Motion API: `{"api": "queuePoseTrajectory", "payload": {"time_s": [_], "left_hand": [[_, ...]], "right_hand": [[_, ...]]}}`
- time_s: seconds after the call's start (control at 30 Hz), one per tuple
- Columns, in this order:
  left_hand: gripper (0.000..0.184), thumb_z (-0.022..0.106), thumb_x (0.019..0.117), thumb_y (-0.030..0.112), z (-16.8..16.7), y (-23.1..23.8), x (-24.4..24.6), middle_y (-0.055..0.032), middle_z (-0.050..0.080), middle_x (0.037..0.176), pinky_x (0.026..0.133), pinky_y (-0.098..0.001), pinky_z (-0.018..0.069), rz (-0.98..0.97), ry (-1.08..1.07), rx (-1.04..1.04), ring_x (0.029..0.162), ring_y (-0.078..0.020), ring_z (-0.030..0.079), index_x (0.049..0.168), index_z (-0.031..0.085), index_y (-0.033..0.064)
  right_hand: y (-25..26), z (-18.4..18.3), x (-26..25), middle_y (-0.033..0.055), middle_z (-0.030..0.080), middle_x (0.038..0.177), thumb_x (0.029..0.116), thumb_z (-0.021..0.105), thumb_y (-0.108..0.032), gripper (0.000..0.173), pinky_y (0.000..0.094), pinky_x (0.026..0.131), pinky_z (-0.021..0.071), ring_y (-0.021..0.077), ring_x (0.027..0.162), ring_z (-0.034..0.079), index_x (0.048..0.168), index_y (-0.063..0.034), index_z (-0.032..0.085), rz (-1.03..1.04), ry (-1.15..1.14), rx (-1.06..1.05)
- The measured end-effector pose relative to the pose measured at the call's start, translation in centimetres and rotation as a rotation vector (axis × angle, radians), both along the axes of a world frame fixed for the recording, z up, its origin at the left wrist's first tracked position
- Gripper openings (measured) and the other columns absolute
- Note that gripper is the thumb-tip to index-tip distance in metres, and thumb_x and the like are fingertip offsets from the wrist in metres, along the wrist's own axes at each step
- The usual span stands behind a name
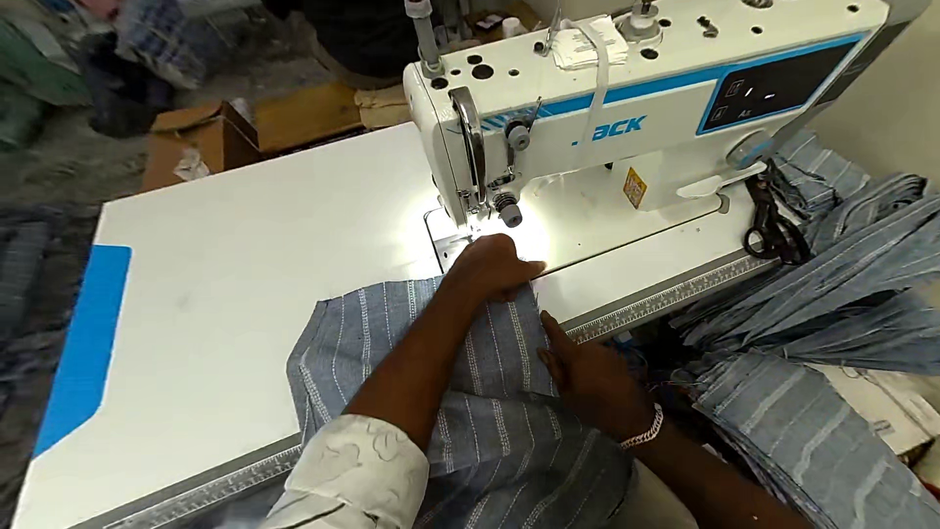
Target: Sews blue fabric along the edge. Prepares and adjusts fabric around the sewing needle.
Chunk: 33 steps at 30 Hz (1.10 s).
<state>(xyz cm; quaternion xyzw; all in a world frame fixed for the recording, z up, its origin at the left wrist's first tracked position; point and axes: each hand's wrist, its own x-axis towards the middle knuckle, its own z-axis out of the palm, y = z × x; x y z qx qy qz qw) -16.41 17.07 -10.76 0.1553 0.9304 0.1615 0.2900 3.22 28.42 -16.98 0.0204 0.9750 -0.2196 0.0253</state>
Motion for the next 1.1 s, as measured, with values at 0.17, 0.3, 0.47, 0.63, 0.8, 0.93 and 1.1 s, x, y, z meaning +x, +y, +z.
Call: {"api": "queuePoseTrajectory", "payload": {"time_s": [0.17,0.3,0.47,0.63,0.8,0.93,1.1], "left_hand": [[0.031,0.062,0.1045,0.031,1.0,-0.5,-1.8,-0.0108,0.07,0.078,0.062,-0.0348,0.0614,-0.052,-0.187,0.075,0.062,-0.0179,0.07,0.102,0.066,0.0004],[0.031,0.073,0.0978,0.027,0.6,-2.1,-2.0,-0.0129,0.069,0.097,0.07,-0.043,0.0637,-0.303,0.071,0.08,0.073,-0.0226,0.072,0.12,0.065,0.0072],[0.037,0.064,0.0967,0.006,0.4,-1.8,-1.2,-0.0108,0.065,0.12,0.093,-0.0507,0.0553,-0.738,0.297,0.009,0.107,-0.0292,0.066,0.13,0.068,0.0207],[0.015,0.059,0.0963,-0.003,-0.5,-4.9,-1.1,-0.0162,0.064,0.107,0.07,-0.0501,0.0574,-0.922,0.597,-0.03,0.087,-0.0346,0.069,0.104,0.068,0.0063],[0.017,0.057,0.0977,0.004,-5.3,-7.7,3.5,-0.0171,0.073,0.109,0.081,-0.0508,0.0581,-0.527,0.93,0.121,0.098,-0.0359,0.072,0.104,0.073,0.0045],[0.05,0.03,0.109,0.041,-6.5,-6.6,7.2,-0.0042,0.053,0.155,0.118,-0.0686,0.0256,-0.055,0.682,0.007,0.151,-0.0365,0.038,0.145,0.061,0.0261],[0.058,0.029,0.1077,0.059,-6.6,-7.0,2.1,-0.0034,0.052,0.157,0.122,-0.071,0.0159,-0.088,0.595,0.086,0.155,-0.037,0.028,0.142,0.064,0.0275]], "right_hand": [[0.6,0.7,-0.3,0.0026,0.062,0.069,0.108,0.046,-0.033,0.062,0.0451,0.055,0.0548,0.0253,0.062,0.066,0.165,-0.0244,0.023,0.143,-0.117,0.086],[2.0,2.7,-1.5,0.0037,0.063,0.071,0.1048,0.053,-0.037,0.062,0.0452,0.056,0.0538,0.0256,0.064,0.066,0.162,-0.0236,0.034,0.302,-0.144,0.165],[1.6,2.8,-6.0,0.0062,0.065,0.076,0.1036,0.059,-0.039,0.031,0.0451,0.062,0.056,0.0237,0.072,0.067,0.093,-0.0118,0.072,0.203,0.024,-0.023],[-0.5,1.2,-6.0,0.0118,0.067,0.099,0.0995,0.069,-0.025,0.029,0.0452,0.071,0.0594,0.0254,0.083,0.068,0.123,-0.0072,0.07,0.043,0.119,-0.21],[-2.1,-0.1,-4.2,0.0046,0.07,0.104,0.1008,0.058,-0.02,0.029,0.0398,0.073,0.0545,0.0236,0.092,0.065,0.124,-0.019,0.076,0.145,0.32,0.022],[-2.5,0.3,-4.5,0.0076,0.068,0.106,0.0981,0.059,-0.015,0.03,0.0394,0.069,0.0577,0.0254,0.09,0.067,0.123,-0.0173,0.075,0.175,0.284,0.122],[-3.4,1.7,-7.6,0.0116,0.067,0.112,0.1004,0.058,-0.013,0.03,0.0446,0.066,0.0594,0.028,0.086,0.069,0.126,-0.0143,0.073,0.143,0.178,0.171]]}}
